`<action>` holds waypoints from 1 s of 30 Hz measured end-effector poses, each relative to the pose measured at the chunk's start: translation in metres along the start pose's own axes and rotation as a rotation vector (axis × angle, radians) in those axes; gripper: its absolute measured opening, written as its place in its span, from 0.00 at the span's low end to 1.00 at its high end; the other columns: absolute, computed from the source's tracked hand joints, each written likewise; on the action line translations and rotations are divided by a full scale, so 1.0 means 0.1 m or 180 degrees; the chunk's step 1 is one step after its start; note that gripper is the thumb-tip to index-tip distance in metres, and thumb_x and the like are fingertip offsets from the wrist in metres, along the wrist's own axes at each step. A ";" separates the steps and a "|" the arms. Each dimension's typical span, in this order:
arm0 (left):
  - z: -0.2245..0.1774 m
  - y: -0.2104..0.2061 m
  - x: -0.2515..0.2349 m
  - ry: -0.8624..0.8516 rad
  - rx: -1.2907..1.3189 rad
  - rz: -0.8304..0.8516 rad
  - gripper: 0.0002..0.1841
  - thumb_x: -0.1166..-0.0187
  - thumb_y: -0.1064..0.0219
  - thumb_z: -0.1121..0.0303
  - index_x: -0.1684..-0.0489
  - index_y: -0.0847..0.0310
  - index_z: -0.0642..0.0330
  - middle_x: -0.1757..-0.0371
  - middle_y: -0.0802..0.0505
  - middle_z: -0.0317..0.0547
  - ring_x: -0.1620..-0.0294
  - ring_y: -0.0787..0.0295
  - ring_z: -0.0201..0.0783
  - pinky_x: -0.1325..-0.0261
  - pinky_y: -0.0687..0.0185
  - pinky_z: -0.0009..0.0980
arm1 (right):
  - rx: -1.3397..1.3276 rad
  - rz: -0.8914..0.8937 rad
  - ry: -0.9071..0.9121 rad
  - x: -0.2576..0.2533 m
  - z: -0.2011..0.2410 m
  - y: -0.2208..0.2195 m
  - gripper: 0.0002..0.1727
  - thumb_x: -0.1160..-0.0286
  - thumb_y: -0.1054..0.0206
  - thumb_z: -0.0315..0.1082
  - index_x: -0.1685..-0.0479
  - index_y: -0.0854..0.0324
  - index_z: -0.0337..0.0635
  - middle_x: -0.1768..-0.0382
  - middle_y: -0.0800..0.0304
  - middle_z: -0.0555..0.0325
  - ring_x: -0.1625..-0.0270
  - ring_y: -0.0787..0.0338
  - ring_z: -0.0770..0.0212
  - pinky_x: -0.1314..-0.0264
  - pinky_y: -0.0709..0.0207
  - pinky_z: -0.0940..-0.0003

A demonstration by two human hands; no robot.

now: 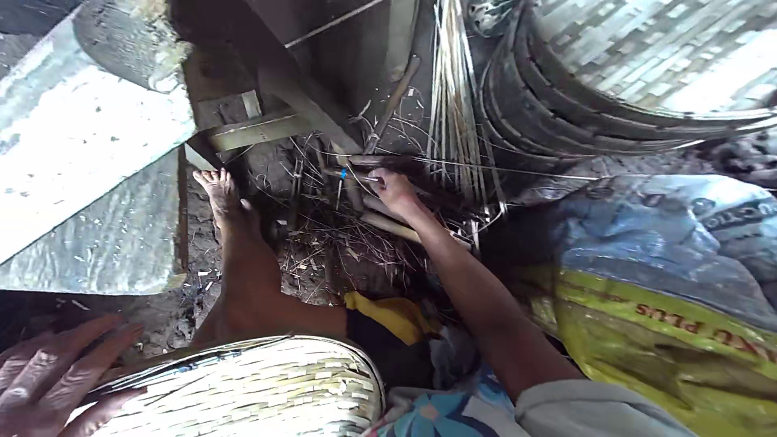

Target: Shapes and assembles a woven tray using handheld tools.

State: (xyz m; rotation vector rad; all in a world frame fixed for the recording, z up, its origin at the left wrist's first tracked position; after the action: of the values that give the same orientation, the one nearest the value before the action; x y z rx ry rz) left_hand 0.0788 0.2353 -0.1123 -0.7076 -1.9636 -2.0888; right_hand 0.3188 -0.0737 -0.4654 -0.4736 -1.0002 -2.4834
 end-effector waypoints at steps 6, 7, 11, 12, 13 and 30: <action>-0.31 0.11 -0.25 0.0134 0.0070 -0.0162 0.19 0.15 0.35 0.63 0.42 0.13 0.74 0.47 0.07 0.71 0.46 0.08 0.67 0.44 0.18 0.55 | -0.0105 0.0311 0.0532 -0.31 0.47 -0.56 0.19 0.14 0.41 0.32 0.28 0.19 0.38 0.36 0.12 0.35 0.32 0.13 0.34 0.28 0.26 0.35; -0.21 0.03 -0.16 -0.0009 -0.0142 -0.0239 0.23 0.11 0.40 0.55 0.42 0.13 0.69 0.53 0.06 0.67 0.53 0.06 0.64 0.52 0.15 0.54 | -0.0069 0.0450 0.0620 -0.35 0.53 -0.73 0.19 0.14 0.40 0.33 0.28 0.18 0.39 0.36 0.12 0.35 0.32 0.13 0.35 0.28 0.25 0.35; -0.03 -0.09 0.01 -0.0162 -0.0316 -0.0435 0.30 0.11 0.46 0.44 0.38 0.13 0.65 0.66 0.07 0.64 0.70 0.09 0.62 0.70 0.19 0.51 | 0.0457 0.0799 0.0929 -0.33 0.87 -1.32 0.23 0.15 0.42 0.26 0.21 0.25 0.37 0.29 0.19 0.31 0.25 0.20 0.31 0.25 0.28 0.34; -0.01 -0.10 0.02 -0.0117 -0.0276 -0.0489 0.31 0.12 0.45 0.44 0.35 0.16 0.66 0.67 0.07 0.64 0.71 0.09 0.61 0.70 0.20 0.51 | 0.0672 0.0744 0.1257 -0.34 0.97 -1.47 0.24 0.17 0.43 0.21 0.22 0.25 0.35 0.28 0.21 0.31 0.23 0.23 0.30 0.23 0.31 0.34; 0.00 -0.11 0.04 -0.0075 -0.0222 -0.0556 0.32 0.13 0.44 0.43 0.31 0.19 0.66 0.66 0.07 0.63 0.71 0.09 0.60 0.69 0.20 0.50 | 0.0880 0.0679 0.1619 -0.37 1.07 -1.62 0.24 0.18 0.44 0.18 0.23 0.24 0.35 0.27 0.21 0.32 0.21 0.25 0.31 0.21 0.34 0.35; -0.10 -0.06 -0.14 -0.0591 0.0344 -0.0555 0.22 0.13 0.42 0.53 0.33 0.13 0.56 0.55 0.06 0.46 0.58 0.06 0.45 0.57 0.11 0.44 | -0.0181 -0.0421 0.2169 0.64 1.25 -0.56 0.23 0.16 0.39 0.31 0.33 0.28 0.17 0.43 0.15 0.23 0.39 0.12 0.29 0.33 0.22 0.34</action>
State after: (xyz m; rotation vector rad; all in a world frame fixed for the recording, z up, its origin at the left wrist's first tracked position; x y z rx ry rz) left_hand 0.0868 0.2237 -0.1240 -0.7581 -2.2955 -2.0571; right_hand 0.2557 0.0356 -0.3829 0.4226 -0.6904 -2.4987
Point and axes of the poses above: each hand's wrist, its own x-axis away from the middle knuckle, its own y-axis out of the back of the hand, z = x × y, the point moved 6 cm from there along -x, towards the middle knuckle
